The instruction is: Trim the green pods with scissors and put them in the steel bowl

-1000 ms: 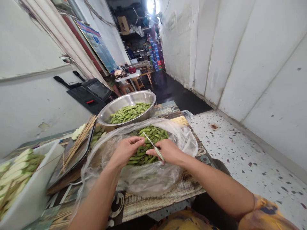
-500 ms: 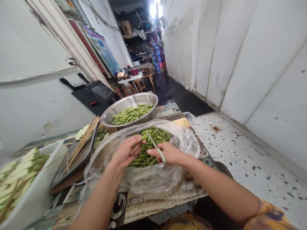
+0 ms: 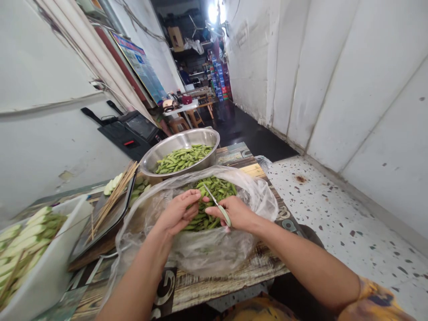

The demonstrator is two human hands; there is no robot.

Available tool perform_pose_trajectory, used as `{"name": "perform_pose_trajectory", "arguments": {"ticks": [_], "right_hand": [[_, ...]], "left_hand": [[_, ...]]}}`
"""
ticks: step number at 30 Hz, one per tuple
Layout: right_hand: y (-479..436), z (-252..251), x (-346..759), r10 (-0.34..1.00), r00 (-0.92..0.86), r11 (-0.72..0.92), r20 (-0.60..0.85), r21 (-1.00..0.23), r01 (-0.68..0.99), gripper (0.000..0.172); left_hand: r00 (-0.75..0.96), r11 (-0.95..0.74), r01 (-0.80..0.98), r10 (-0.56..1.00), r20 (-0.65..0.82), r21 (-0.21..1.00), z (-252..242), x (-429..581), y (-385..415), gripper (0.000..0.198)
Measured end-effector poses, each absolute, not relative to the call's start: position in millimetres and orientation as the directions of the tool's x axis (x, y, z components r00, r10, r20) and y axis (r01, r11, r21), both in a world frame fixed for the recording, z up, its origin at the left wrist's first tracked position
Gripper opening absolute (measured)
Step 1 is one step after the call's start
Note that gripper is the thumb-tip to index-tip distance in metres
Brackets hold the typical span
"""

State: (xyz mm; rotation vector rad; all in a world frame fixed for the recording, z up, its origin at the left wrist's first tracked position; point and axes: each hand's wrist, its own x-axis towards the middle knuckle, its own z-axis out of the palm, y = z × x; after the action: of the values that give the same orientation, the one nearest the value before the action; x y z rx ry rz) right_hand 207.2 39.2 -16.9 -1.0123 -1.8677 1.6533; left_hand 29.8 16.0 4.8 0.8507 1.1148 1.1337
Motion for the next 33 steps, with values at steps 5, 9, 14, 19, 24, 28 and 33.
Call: {"name": "perform_pose_trajectory", "arguments": {"ticks": [5,9,14,19,24,28,33], "right_hand": [[44,-12,206,0.829,-0.522,-0.150,-0.202,-0.979,0.140,0.039],[45,-7,207,0.850,-0.484,-0.184,-0.207,-0.978,0.095,0.038],[45,-6,208,0.884,-0.440,-0.134,-0.160,-0.987,0.090,0.038],[45,-8,208,0.869,-0.470,-0.118,-0.155,-0.987,0.107,0.040],[45,-8,207,0.863,-0.481,-0.111,-0.157,-0.986,0.122,0.041],[42,-5,210,0.799,-0.571,-0.084,-0.190,-0.975,0.206,0.040],[40,-6,213,0.692,-0.701,0.082,-0.175,-0.945,0.316,0.043]], "left_hand": [[-0.090,0.124,-0.477,0.978,-0.188,0.870,9,14,23,0.011],[-0.195,0.115,-0.397,0.959,-0.206,0.911,5,10,25,0.031],[-0.153,0.023,0.448,0.987,0.051,0.894,-1,17,20,0.022],[0.007,0.006,0.933,0.999,-0.035,0.361,-1,24,13,0.018],[0.110,-0.095,0.947,0.993,-0.032,0.306,0,27,12,0.015],[-0.022,-0.016,0.718,0.999,0.045,0.696,3,22,13,0.024],[-0.046,0.206,0.213,0.979,-0.201,0.955,2,17,14,0.036]]}}
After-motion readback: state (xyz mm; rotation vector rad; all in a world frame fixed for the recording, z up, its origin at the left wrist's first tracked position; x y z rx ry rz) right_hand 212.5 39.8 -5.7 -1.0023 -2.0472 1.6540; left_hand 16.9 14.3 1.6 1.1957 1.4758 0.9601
